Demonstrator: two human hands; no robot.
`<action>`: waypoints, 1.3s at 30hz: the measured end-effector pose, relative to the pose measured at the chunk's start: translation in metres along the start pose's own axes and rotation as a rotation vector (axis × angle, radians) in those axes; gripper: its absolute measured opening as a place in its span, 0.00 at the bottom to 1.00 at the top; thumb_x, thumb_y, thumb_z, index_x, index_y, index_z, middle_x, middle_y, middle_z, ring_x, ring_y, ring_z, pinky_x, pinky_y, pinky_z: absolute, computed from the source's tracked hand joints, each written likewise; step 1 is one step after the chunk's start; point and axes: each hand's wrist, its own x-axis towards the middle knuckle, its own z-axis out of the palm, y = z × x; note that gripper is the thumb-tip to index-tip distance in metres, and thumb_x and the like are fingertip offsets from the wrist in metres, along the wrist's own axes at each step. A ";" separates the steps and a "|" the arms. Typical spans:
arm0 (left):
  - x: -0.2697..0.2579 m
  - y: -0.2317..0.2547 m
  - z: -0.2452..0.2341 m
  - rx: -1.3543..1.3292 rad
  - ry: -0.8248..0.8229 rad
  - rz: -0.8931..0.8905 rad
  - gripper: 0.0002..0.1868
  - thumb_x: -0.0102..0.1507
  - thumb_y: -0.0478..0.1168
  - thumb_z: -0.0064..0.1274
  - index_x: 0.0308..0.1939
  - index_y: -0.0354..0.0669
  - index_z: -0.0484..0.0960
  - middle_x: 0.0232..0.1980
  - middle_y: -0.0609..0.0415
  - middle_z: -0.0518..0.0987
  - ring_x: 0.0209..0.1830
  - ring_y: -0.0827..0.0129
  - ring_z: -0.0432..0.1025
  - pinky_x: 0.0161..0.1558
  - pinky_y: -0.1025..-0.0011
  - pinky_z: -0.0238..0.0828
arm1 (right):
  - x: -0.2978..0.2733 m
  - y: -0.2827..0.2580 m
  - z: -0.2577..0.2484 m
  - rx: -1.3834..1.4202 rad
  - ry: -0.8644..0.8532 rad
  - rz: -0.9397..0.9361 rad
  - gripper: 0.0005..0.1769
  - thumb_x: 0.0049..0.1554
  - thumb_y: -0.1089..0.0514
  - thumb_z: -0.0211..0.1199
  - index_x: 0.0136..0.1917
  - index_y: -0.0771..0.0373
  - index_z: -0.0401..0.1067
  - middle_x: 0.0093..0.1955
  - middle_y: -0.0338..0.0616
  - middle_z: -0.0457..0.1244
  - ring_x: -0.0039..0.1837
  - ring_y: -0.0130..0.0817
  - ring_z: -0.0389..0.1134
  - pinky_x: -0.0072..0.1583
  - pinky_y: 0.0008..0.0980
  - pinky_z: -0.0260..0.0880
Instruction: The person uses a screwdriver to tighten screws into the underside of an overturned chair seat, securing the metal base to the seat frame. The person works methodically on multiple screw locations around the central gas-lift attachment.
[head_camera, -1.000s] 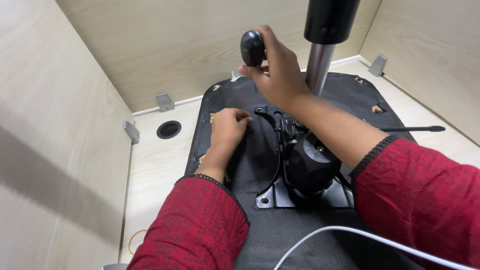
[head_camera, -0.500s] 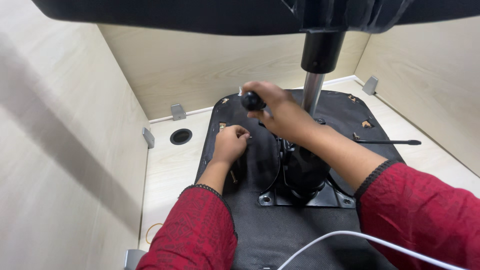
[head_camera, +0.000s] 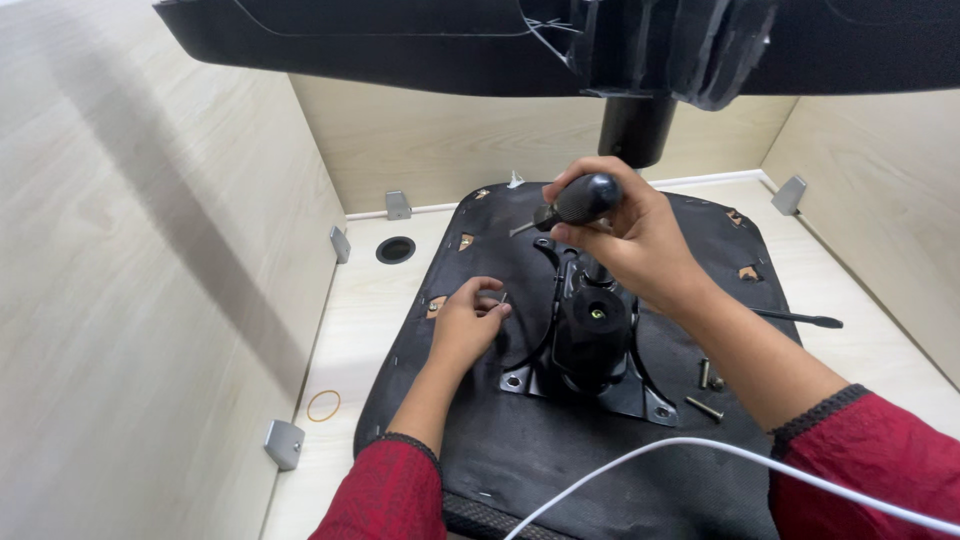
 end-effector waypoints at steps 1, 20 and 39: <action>-0.007 0.004 0.003 0.013 0.043 -0.012 0.18 0.58 0.39 0.60 0.52 0.44 0.81 0.42 0.53 0.87 0.42 0.68 0.81 0.47 0.69 0.77 | -0.005 0.000 -0.005 0.044 0.007 0.003 0.24 0.56 0.70 0.66 0.62 0.56 0.66 0.61 0.42 0.66 0.67 0.35 0.69 0.67 0.37 0.71; -0.136 0.054 0.146 -0.380 0.660 0.060 0.05 0.65 0.32 0.54 0.43 0.35 0.75 0.35 0.56 0.79 0.31 0.78 0.75 0.32 0.78 0.72 | -0.091 0.009 -0.165 0.723 0.197 0.326 0.21 0.57 0.67 0.63 0.61 0.52 0.64 0.59 0.45 0.67 0.67 0.44 0.69 0.68 0.51 0.68; -0.128 0.116 0.203 0.361 0.237 0.262 0.08 0.59 0.38 0.60 0.42 0.44 0.86 0.40 0.56 0.85 0.48 0.63 0.75 0.57 0.60 0.64 | -0.109 0.072 -0.239 1.071 0.754 0.483 0.11 0.56 0.65 0.59 0.50 0.66 0.60 0.57 0.58 0.61 0.68 0.61 0.67 0.69 0.61 0.65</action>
